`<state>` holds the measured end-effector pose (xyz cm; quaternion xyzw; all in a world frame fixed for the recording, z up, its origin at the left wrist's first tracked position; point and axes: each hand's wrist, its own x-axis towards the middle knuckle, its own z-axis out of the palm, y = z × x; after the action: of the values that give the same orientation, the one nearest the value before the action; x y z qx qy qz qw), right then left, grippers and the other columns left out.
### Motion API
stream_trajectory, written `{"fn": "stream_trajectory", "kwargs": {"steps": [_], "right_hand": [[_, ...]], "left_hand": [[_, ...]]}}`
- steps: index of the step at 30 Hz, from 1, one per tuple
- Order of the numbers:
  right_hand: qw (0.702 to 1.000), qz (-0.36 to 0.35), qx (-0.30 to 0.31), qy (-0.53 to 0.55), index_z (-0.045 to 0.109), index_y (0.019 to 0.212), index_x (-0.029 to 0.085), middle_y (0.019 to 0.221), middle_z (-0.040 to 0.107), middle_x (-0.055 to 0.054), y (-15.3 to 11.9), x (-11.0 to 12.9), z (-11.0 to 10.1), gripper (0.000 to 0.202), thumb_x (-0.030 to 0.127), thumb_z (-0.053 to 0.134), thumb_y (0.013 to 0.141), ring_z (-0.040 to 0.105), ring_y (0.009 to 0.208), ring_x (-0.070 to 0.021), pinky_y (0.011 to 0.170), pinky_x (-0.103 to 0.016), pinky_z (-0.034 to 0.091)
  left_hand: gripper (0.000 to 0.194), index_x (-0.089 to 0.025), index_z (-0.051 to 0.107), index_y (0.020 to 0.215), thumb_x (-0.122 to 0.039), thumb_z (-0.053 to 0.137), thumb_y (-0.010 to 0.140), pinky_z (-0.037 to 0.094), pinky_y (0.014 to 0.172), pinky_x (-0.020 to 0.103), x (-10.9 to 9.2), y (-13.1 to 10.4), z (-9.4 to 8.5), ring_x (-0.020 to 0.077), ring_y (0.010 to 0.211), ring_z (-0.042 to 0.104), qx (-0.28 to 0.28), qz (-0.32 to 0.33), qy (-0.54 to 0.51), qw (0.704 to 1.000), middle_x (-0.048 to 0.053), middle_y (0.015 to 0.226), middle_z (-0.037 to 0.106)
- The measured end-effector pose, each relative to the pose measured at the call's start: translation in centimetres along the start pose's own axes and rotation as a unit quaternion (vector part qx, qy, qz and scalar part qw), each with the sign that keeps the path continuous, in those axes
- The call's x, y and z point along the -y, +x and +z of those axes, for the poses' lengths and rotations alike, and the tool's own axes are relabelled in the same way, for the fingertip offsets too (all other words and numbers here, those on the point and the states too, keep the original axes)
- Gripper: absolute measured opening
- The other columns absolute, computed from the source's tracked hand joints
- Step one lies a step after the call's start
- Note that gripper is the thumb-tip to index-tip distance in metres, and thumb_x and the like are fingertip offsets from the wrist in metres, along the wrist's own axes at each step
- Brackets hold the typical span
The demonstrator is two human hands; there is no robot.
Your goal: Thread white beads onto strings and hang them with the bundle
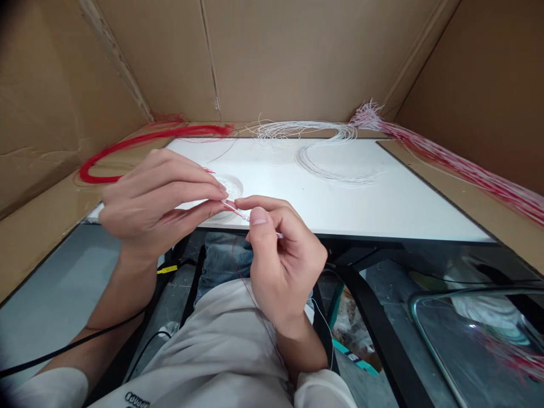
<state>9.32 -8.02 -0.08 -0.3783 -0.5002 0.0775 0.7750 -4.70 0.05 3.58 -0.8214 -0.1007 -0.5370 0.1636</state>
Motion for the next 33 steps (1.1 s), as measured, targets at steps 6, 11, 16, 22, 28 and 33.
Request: {"fn": "stream_trajectory", "kwargs": {"steps": [6, 11, 16, 22, 28, 33], "right_hand": [[1.0, -0.014, -0.009, 0.008, 0.053, 0.059, 0.022, 0.054, 0.051, 0.003, 0.04, -0.3, 0.05, 0.041, 0.015, 0.064, 0.098, 0.073, 0.07, -0.0169, 0.053, -0.026, 0.047], [1.0, -0.008, -0.007, -0.003, 0.052, 0.059, 0.022, 0.055, 0.054, 0.002, -0.05, -0.18, 0.04, 0.041, 0.015, 0.063, 0.098, 0.074, 0.072, -0.0182, 0.055, -0.027, 0.05], [1.0, -0.013, -0.006, -0.012, 0.052, 0.059, 0.022, 0.062, 0.064, 0.0, -0.04, -0.1, -0.02, 0.042, 0.015, 0.063, 0.099, 0.077, 0.08, -0.0189, 0.058, -0.027, 0.051], [0.999, -0.02, -0.01, -0.029, 0.052, 0.06, 0.022, 0.07, 0.072, -0.002, -0.06, -0.17, -0.02, 0.042, 0.017, 0.062, 0.1, 0.078, 0.083, -0.0203, 0.061, -0.029, 0.053], [0.999, -0.03, -0.017, -0.036, 0.051, 0.06, 0.021, 0.081, 0.078, -0.003, -0.19, -0.21, 0.07, 0.042, 0.016, 0.062, 0.1, 0.08, 0.086, -0.0194, 0.061, -0.028, 0.051], [0.998, -0.025, -0.001, -0.053, 0.05, 0.06, 0.022, 0.073, 0.074, -0.002, -0.11, 0.04, -0.09, 0.042, 0.016, 0.061, 0.1, 0.08, 0.087, -0.0218, 0.063, -0.03, 0.053]], "left_hand": [[0.016, -0.027, 0.071, 0.093, -0.042, 0.071, 0.098, 0.049, 0.07, 0.037, -0.06, -0.1, -0.03, 0.0169, 0.079, 0.071, 0.005, -0.008, 0.002, 1.0, -0.001, 0.085, 0.078], [0.017, -0.027, 0.07, 0.093, -0.043, 0.072, 0.097, 0.048, 0.07, 0.037, -0.03, -0.21, -0.05, 0.0164, 0.079, 0.071, 0.009, -0.01, 0.006, 1.0, -0.001, 0.084, 0.077], [0.018, -0.026, 0.069, 0.092, -0.043, 0.071, 0.098, 0.045, 0.069, 0.037, -0.19, -0.03, -0.05, 0.0169, 0.079, 0.07, 0.004, 0.008, 0.012, 1.0, -0.001, 0.085, 0.077], [0.019, -0.025, 0.069, 0.09, -0.042, 0.07, 0.099, 0.042, 0.066, 0.038, -0.58, 0.18, -0.03, 0.0167, 0.077, 0.068, -0.007, 0.031, 0.054, 0.998, -0.002, 0.082, 0.076], [0.022, -0.025, 0.068, 0.088, -0.042, 0.069, 0.101, 0.042, 0.065, 0.038, -0.52, 0.2, 0.15, 0.0165, 0.076, 0.068, -0.015, 0.041, 0.072, 0.996, -0.002, 0.081, 0.076], [0.019, -0.025, 0.067, 0.089, -0.039, 0.068, 0.102, 0.041, 0.065, 0.038, -0.49, 0.23, 0.06, 0.0164, 0.074, 0.068, -0.01, 0.044, 0.09, 0.995, -0.002, 0.08, 0.076]]}}
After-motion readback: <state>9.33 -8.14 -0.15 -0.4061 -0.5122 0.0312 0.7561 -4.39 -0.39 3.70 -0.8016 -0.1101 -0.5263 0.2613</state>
